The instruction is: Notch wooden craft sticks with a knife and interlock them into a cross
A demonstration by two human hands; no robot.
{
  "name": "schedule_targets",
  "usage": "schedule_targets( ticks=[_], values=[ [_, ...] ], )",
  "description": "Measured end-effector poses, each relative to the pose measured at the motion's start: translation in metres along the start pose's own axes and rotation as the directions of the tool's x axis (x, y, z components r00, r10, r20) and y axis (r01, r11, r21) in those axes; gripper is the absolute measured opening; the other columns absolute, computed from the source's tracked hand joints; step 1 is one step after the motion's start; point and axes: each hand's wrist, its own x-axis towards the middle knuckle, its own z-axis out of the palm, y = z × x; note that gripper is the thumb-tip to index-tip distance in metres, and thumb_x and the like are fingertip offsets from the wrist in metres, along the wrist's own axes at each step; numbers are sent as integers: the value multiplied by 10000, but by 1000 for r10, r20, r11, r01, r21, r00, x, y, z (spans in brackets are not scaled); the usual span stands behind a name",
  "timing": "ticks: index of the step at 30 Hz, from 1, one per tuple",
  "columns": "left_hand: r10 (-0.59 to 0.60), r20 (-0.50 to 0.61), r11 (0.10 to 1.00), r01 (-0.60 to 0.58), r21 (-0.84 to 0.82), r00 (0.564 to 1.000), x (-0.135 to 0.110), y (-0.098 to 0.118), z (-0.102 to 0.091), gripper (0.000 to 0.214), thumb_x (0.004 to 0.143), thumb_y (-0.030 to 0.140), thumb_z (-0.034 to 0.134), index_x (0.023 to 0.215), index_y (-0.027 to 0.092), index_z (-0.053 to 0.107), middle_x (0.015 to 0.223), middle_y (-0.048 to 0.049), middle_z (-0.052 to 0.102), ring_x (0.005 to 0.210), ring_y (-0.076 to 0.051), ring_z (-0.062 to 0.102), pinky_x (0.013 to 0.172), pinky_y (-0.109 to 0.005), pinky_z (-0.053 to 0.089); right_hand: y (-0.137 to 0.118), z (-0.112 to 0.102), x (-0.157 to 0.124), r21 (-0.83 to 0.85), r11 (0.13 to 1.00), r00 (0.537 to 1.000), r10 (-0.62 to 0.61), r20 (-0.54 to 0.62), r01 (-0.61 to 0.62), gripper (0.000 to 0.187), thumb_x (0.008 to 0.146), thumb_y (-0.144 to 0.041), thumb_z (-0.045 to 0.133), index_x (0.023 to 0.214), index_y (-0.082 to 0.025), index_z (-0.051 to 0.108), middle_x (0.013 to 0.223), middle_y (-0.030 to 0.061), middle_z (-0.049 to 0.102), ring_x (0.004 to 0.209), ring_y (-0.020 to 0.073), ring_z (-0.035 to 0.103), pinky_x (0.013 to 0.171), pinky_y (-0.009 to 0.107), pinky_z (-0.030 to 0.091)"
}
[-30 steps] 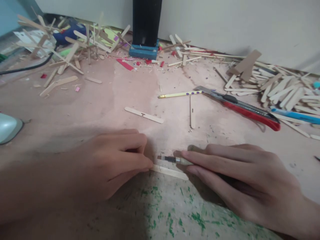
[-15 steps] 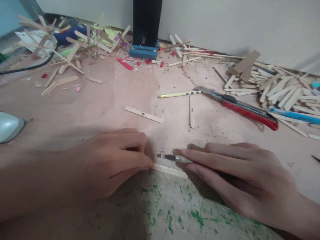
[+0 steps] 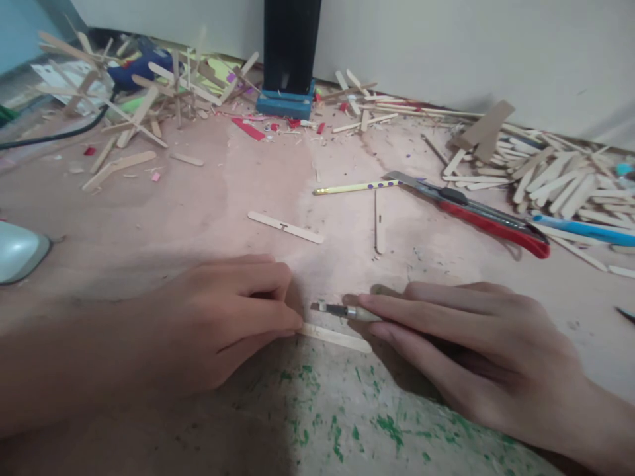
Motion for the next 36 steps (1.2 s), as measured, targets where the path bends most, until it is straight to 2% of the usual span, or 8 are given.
schedule_targets(
  ticks=[6, 22, 27, 36],
  values=[
    [-4, -2, 1000, 4, -3, 1000, 2, 2, -1, 318, 1190, 160, 534, 1016, 223, 792, 982, -1, 749, 864, -150, 704, 799, -265, 540, 0, -1, 1, 1, 1000, 1000, -1, -4, 1, 222, 1152, -147, 695, 1351, -161, 794, 803, -43, 688, 639, 53, 629, 578, 198, 452],
    [8, 0, 1000, -8, 1, 1000, 2, 1, -1, 341, 1188, 152, 517, 1012, 213, 802, 971, -6, 744, 851, -143, 703, 790, -268, 537, 0, -2, 2, -12, 1000, 1000, 10, -3, -10, 228, 1146, -153, 695, 1351, -165, 793, 857, -13, 768, 660, 76, 700, 577, 226, 503],
    [0, 9, 1000, 0, -2, 1000, 0, 2, -2, 341, 1198, 161, 512, 1032, 213, 804, 1003, -7, 753, 882, -140, 714, 815, -260, 544, 0, 0, 1, -25, 1000, 1000, 18, -5, -18, 229, 1146, -140, 698, 1354, -167, 791, 958, 23, 841, 689, 85, 738, 592, 231, 533],
    [-3, 8, 1000, 3, 0, 1000, 3, 4, -1, 328, 1191, 148, 521, 1032, 218, 799, 1007, -5, 755, 890, -140, 721, 820, -254, 549, 0, -1, -1, -8, 1000, 1000, 25, -9, -25, 247, 1134, -142, 709, 1363, -169, 799, 984, 41, 858, 694, 110, 759, 583, 247, 546]
  ],
)
